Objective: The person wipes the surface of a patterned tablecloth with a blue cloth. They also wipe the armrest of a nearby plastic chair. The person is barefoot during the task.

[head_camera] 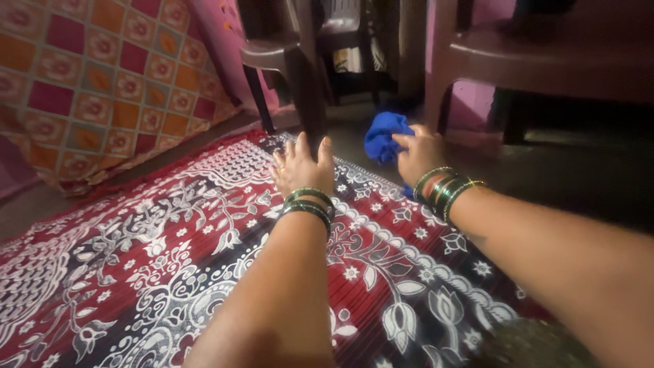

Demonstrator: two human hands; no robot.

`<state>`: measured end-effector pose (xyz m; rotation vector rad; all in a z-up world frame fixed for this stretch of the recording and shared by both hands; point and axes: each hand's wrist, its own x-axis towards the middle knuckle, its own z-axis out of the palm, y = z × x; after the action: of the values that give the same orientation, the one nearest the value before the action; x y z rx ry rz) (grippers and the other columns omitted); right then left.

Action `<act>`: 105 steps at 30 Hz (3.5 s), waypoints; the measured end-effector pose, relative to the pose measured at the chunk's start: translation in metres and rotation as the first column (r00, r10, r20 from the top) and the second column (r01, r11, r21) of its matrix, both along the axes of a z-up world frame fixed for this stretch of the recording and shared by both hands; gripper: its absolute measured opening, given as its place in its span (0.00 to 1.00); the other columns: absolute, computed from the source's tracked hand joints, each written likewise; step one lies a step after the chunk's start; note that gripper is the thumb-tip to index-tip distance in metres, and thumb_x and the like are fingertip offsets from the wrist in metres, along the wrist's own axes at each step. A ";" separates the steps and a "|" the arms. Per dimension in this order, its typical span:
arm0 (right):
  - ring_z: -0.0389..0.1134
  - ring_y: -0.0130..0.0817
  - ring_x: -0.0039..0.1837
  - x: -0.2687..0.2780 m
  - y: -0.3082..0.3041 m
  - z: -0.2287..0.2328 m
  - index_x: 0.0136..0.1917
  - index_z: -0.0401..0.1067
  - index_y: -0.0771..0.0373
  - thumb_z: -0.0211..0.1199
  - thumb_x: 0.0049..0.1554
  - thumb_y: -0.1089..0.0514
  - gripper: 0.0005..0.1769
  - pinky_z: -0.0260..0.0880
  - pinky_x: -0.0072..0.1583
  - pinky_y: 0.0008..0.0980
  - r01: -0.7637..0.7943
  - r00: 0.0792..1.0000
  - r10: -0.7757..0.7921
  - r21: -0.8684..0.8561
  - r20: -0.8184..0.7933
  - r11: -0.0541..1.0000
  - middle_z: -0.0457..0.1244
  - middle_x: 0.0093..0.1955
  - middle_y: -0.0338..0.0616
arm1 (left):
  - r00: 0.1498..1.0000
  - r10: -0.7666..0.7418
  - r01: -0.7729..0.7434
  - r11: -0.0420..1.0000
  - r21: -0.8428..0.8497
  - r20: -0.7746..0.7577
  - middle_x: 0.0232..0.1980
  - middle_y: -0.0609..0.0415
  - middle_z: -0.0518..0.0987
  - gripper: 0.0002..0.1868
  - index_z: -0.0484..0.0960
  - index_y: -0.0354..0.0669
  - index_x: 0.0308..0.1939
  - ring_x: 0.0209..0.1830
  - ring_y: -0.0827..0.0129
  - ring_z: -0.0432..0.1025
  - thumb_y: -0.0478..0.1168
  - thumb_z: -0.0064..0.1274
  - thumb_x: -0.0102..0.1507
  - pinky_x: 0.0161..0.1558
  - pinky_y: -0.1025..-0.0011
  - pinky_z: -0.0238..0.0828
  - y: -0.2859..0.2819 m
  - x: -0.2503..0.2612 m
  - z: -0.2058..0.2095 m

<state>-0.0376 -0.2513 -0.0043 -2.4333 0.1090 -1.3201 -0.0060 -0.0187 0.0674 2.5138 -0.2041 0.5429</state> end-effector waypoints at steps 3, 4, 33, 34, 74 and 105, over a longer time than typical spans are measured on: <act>0.64 0.63 0.61 -0.006 -0.001 0.018 0.56 0.82 0.57 0.60 0.47 0.66 0.23 0.63 0.66 0.52 0.020 1.000 -0.019 -0.021 0.025 1.000 0.64 0.66 0.61 | 1.000 -0.004 0.004 1.000 -0.010 0.024 0.80 0.52 0.55 0.39 0.59 0.59 0.76 0.82 0.50 0.42 0.70 0.31 0.66 0.77 0.51 0.33 -0.004 -0.006 0.022; 0.65 0.62 0.61 -0.007 -0.002 0.023 0.56 0.82 0.58 0.60 0.47 0.66 0.23 0.63 0.66 0.51 0.019 1.000 -0.018 -0.016 0.012 1.000 0.64 0.65 0.61 | 1.000 -0.004 0.004 1.000 -0.011 0.025 0.80 0.52 0.55 0.39 0.59 0.59 0.76 0.82 0.49 0.42 0.71 0.32 0.66 0.77 0.50 0.33 -0.004 -0.009 0.029; 0.65 0.59 0.58 -0.068 0.058 0.130 0.57 0.81 0.57 0.63 0.50 0.64 0.21 0.64 0.63 0.48 -0.028 0.971 0.040 -0.055 0.236 0.998 0.64 0.66 0.61 | 0.938 -0.015 -0.030 0.992 0.123 0.348 0.79 0.49 0.59 0.39 0.65 0.52 0.73 0.81 0.43 0.44 0.66 0.48 0.63 0.77 0.46 0.33 0.017 -0.097 0.139; 0.65 0.58 0.58 -0.069 0.057 0.130 0.57 0.81 0.57 0.63 0.49 0.63 0.21 0.64 0.63 0.48 -0.004 0.973 0.021 -0.073 0.232 0.997 0.65 0.65 0.60 | 0.931 -0.014 -0.033 0.992 0.121 0.365 0.79 0.49 0.59 0.39 0.65 0.52 0.73 0.81 0.43 0.45 0.66 0.47 0.63 0.77 0.46 0.33 0.015 -0.096 0.141; 0.66 0.55 0.59 -0.146 -0.076 0.165 0.54 0.82 0.57 0.56 0.59 0.62 0.15 0.64 0.62 0.49 0.435 0.866 -0.317 -0.269 0.386 0.859 0.66 0.63 0.54 | 0.799 -0.366 0.427 0.904 -0.022 0.476 0.78 0.43 0.59 0.40 0.65 0.50 0.73 0.80 0.42 0.46 0.67 0.46 0.63 0.76 0.46 0.33 -0.158 -0.095 0.160; 0.65 0.57 0.59 -0.137 -0.114 0.191 0.57 0.81 0.57 0.62 0.48 0.65 0.23 0.64 0.63 0.49 0.358 0.905 -0.247 -0.306 0.346 0.882 0.65 0.66 0.56 | 0.810 -0.334 0.390 0.921 -0.015 0.482 0.78 0.40 0.58 0.38 0.64 0.49 0.73 0.79 0.40 0.46 0.65 0.43 0.66 0.76 0.46 0.34 -0.180 -0.058 0.194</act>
<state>-0.1751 -0.3653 0.1870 -2.5481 0.1915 -1.9961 -0.0644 -0.1991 0.2616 2.1112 -0.7987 0.9658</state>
